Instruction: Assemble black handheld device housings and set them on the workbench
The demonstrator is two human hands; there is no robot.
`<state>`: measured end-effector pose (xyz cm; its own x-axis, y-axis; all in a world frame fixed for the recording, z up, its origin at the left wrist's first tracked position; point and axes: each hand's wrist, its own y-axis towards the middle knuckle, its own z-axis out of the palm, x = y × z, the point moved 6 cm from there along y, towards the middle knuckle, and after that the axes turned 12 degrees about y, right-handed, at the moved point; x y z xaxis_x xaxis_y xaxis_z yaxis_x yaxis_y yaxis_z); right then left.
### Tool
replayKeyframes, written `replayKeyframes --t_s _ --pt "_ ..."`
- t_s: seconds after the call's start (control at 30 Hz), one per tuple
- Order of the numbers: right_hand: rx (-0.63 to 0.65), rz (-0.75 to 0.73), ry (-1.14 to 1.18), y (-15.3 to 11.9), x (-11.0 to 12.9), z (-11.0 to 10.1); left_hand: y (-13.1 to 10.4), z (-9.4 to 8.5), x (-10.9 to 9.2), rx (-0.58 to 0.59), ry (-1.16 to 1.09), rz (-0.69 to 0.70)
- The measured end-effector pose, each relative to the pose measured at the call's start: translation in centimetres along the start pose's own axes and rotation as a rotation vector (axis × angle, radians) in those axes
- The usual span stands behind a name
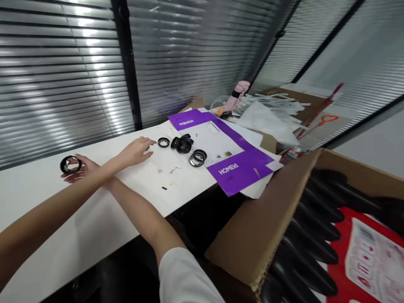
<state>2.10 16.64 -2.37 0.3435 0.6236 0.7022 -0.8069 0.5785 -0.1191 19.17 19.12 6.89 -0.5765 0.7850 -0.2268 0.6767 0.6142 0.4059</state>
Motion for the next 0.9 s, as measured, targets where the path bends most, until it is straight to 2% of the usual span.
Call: replayKeyframes --t_s 0.07,0.2,0.27,0.37,0.5,0.67,0.83,0.9 --pt "0.0 0.048 0.177 0.9 -0.7 -0.5 3.1 1.9 -0.9 -0.007 -0.024 0.02" --pt "0.041 0.097 0.233 1.3 -1.3 -0.7 7.3 5.4 -3.8 -0.076 -0.035 0.1" --pt "0.09 0.087 0.243 0.7 -1.1 -0.2 8.1 6.9 -4.2 -0.112 -0.036 0.097" --pt "0.122 0.096 0.291 -0.6 -0.6 1.0 7.6 8.5 -3.4 -0.149 -0.065 0.086" --pt "0.001 0.121 0.405 -1.5 0.4 1.6 6.0 8.9 -2.5 -0.118 -0.055 0.14" --pt "-0.083 0.208 0.396 -0.9 0.4 1.2 5.8 8.5 -2.8 -0.07 0.046 0.087" --pt "-0.092 0.102 0.39 -1.3 0.6 1.0 5.8 8.4 -3.9 -0.042 0.12 0.139" --pt "-0.075 -0.003 0.29 -1.8 1.1 1.1 5.6 8.2 -4.3 -0.047 0.13 0.162"
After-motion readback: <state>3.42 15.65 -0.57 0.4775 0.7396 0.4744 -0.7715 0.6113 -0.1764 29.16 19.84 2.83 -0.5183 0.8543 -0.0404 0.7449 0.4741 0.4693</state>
